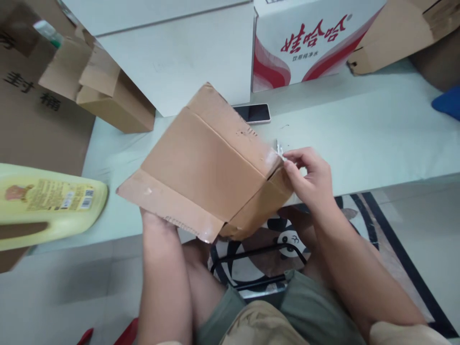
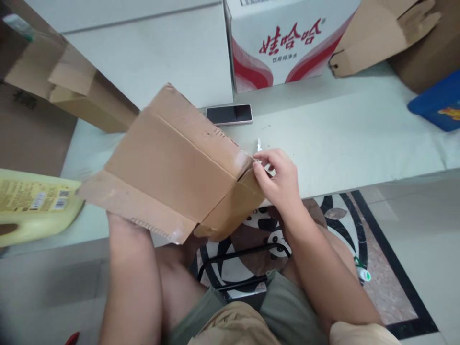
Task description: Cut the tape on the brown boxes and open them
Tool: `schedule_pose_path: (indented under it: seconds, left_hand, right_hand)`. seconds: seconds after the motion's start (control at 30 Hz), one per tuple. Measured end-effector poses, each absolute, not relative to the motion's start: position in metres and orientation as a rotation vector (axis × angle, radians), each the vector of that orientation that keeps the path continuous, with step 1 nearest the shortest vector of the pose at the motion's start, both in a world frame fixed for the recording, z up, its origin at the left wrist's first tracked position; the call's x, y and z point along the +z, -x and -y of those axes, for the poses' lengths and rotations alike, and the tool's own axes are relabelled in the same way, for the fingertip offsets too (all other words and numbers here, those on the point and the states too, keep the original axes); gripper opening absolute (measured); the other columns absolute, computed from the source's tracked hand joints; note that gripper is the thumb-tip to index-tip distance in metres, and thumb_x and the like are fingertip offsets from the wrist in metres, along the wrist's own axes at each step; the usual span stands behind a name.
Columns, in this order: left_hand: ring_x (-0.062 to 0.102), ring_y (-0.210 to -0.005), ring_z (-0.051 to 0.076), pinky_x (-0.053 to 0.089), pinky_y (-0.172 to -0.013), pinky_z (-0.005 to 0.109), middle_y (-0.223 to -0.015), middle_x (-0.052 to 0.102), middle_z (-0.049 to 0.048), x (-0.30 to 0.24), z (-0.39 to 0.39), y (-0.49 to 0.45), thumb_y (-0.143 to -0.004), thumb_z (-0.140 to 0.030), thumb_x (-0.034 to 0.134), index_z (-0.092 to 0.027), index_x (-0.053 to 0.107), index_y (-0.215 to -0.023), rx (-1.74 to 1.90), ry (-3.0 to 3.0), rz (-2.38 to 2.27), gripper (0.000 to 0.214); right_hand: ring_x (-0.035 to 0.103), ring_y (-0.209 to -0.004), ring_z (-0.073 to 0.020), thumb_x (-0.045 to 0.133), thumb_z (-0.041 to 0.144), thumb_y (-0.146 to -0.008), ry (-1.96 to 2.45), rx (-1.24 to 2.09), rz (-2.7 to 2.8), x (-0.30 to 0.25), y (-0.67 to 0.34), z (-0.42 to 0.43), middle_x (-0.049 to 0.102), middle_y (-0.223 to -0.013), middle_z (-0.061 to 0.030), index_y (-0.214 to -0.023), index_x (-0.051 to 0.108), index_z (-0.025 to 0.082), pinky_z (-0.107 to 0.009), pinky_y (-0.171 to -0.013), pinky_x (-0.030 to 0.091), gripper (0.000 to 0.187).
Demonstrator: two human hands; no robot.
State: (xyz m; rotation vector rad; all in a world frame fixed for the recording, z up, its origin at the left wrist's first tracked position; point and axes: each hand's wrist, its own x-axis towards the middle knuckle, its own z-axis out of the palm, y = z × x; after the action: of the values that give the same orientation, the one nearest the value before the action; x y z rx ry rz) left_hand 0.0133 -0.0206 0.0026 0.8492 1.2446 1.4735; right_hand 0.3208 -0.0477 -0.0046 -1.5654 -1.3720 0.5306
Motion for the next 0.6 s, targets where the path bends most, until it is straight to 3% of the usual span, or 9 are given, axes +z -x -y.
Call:
schedule_pose_path:
  seconds: [0.07, 0.13, 0.17, 0.23, 0.3, 0.37, 0.53, 0.6]
  left_hand:
    - [0.071, -0.101, 0.029, 0.059, -0.089, 0.042, -0.084, 0.075, 0.0047, 0.007, 0.022, -0.013, -0.073, -0.069, 0.078, -0.023, 0.071, -0.091, 1.556, -0.831, -1.167, 0.049]
    - [0.07, -0.109, 0.031, 0.057, -0.094, 0.044, -0.085, 0.076, 0.0066, 0.009, 0.021, -0.013, -0.066, -0.071, 0.082, -0.023, 0.07, -0.093, 1.639, -0.823, -1.167, 0.056]
    - [0.069, -0.113, 0.032, 0.057, -0.095, 0.045, -0.087, 0.077, 0.0079, 0.009, 0.02, -0.013, -0.065, -0.074, 0.08, -0.023, 0.069, -0.095, 1.667, -0.82, -1.192, 0.06]
    - [0.067, -0.119, 0.033, 0.057, -0.096, 0.045, -0.091, 0.076, 0.0096, 0.008, 0.018, -0.015, -0.066, -0.078, 0.077, -0.023, 0.068, -0.096, 1.693, -0.817, -1.226, 0.064]
    - [0.065, -0.122, 0.033, 0.057, -0.095, 0.044, -0.094, 0.076, 0.0094, 0.008, 0.018, -0.017, -0.069, -0.077, 0.075, -0.024, 0.066, -0.098, 1.671, -0.82, -1.215, 0.061]
    - [0.065, -0.123, 0.033, 0.058, -0.094, 0.045, -0.097, 0.076, 0.0082, 0.009, 0.019, -0.018, -0.071, -0.072, 0.075, -0.025, 0.065, -0.099, 1.642, -0.808, -1.163, 0.055]
    - [0.065, -0.122, 0.031, 0.056, -0.093, 0.042, -0.107, 0.076, 0.0069, 0.007, 0.024, -0.014, -0.073, -0.049, 0.073, -0.026, 0.063, -0.096, 1.633, -0.675, -1.03, 0.034]
    - [0.067, -0.114, 0.025, 0.054, -0.087, 0.035, -0.107, 0.075, 0.004, 0.004, 0.024, -0.013, -0.07, -0.039, 0.075, -0.028, 0.062, -0.097, 1.615, -0.615, -1.111, 0.031]
  right_hand:
    - [0.067, -0.106, -0.0271, 0.063, 0.043, -0.084, 1.598, 0.44, 1.339, -0.009, -0.324, 0.045, 0.07, -0.115, -0.0112, -0.111, 0.068, 0.024, -0.043, -0.09, 0.056, 0.034]
    - [0.068, -0.1, -0.0243, 0.064, 0.05, -0.084, 1.554, 0.573, 1.199, -0.016, -0.326, 0.042, 0.069, -0.115, -0.0104, -0.119, 0.063, 0.024, -0.039, -0.083, 0.057, 0.044]
    - [0.067, -0.086, -0.0202, 0.065, 0.055, -0.084, 1.495, 0.724, 1.142, -0.019, -0.326, 0.041, 0.069, -0.106, -0.0075, -0.117, 0.063, 0.024, -0.035, -0.072, 0.056, 0.045]
    - [0.052, -0.055, -0.0115, 0.069, 0.064, -0.082, 1.325, 1.093, 1.115, -0.024, -0.322, 0.043, 0.062, -0.077, 0.0009, -0.1, 0.064, 0.023, -0.027, -0.051, 0.045, 0.046]
    - [0.039, -0.042, -0.0073, 0.074, 0.071, -0.077, 1.197, 1.405, 1.145, -0.024, -0.316, 0.048, 0.051, -0.059, 0.0058, -0.083, 0.062, 0.022, -0.023, -0.04, 0.034, 0.051]
    - [0.038, -0.039, -0.008, 0.079, 0.073, -0.072, 1.166, 1.536, 1.121, -0.019, -0.307, 0.054, 0.049, -0.052, 0.0058, -0.076, 0.062, 0.022, -0.022, -0.035, 0.032, 0.055]
    - [0.026, -0.033, -0.0071, 0.083, 0.069, -0.067, 1.242, 1.223, 0.888, -0.011, -0.311, 0.061, 0.045, -0.05, 0.0071, -0.078, 0.061, 0.025, -0.024, -0.028, 0.021, 0.051]
    - [0.029, -0.035, -0.0084, 0.08, 0.067, -0.071, 1.272, 1.012, 0.831, -0.012, -0.329, 0.065, 0.049, -0.054, 0.0063, -0.082, 0.059, 0.026, -0.025, -0.029, 0.024, 0.047]
